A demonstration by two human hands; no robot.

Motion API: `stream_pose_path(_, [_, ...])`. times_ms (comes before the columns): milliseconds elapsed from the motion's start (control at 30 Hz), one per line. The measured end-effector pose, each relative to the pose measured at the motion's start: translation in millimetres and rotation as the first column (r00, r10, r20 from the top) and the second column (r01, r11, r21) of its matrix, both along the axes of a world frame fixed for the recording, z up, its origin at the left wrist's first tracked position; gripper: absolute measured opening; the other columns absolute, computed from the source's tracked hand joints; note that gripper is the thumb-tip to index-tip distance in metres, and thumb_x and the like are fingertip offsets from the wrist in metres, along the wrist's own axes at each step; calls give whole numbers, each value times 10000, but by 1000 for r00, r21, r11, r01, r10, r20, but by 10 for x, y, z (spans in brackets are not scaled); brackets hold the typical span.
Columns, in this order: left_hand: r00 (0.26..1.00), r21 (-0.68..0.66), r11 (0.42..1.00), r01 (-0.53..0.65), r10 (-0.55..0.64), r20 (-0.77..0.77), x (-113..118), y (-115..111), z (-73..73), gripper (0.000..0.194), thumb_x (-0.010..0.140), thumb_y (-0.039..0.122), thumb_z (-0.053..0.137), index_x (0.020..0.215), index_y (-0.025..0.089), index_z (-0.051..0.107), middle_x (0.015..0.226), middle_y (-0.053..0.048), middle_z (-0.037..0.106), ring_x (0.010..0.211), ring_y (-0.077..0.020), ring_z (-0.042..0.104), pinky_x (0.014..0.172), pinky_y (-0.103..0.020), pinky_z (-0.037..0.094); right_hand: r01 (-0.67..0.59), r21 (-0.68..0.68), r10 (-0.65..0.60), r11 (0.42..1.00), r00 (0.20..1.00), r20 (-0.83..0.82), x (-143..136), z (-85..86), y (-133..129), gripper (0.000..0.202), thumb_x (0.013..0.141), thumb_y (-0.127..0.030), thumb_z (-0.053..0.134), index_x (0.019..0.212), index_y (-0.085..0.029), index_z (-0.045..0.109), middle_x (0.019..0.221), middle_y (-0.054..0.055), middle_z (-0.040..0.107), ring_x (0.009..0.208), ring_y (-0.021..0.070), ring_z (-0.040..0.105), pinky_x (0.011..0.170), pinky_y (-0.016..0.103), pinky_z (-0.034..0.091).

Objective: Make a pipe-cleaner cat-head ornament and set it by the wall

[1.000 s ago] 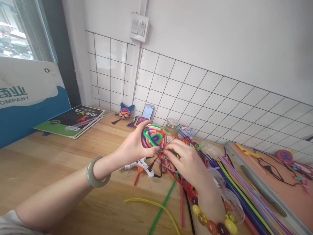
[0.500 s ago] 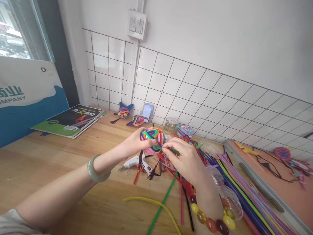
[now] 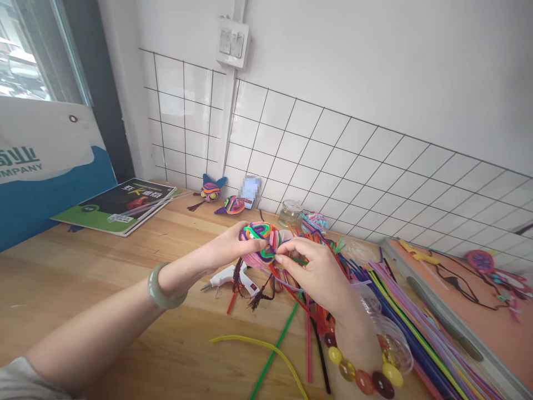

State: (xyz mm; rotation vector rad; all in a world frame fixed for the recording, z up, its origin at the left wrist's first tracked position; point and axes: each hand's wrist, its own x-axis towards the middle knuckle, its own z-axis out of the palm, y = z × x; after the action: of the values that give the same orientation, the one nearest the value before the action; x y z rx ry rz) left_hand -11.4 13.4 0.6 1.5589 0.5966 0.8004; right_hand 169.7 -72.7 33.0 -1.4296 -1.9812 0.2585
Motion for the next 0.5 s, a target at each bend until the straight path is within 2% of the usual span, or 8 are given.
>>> stream_pose_path(133, [998,-38,998,51,-50,24,5,1,1,434,757,392,674,1090,120,617,1021,-93,683,925,-218,635,830,-321,497,18,-59,-22,998,998,-67,0,-13,19,86,839,-172,601,866,-248,634,803,-32,662,750,137,607,683,265,461])
stream_pose_path(233, [997,-19,998,63,-62,36,7,5,-3,390,773,380,659,1071,131,628,997,-72,685,900,-205,634,807,-300,497,25,-75,-32,997,995,-97,5,-26,28,186,831,-167,608,992,-259,614,828,-25,639,778,143,599,707,272,469])
stream_pose_path(333, [999,-2,999,48,-48,13,4,13,-20,396,787,404,644,1069,126,626,986,-73,687,900,-214,633,807,-313,498,-18,-80,10,997,995,-98,8,-22,14,281,848,-135,576,1089,-280,581,800,-36,611,752,133,590,715,270,467])
stream_pose_path(500, [998,19,998,55,-55,3,-4,18,-39,405,805,440,624,1065,130,628,1029,-78,689,940,-227,632,840,-326,491,-80,-10,80,997,997,-12,0,-12,-22,233,884,-131,544,1036,-291,619,872,-26,624,785,128,581,718,259,464])
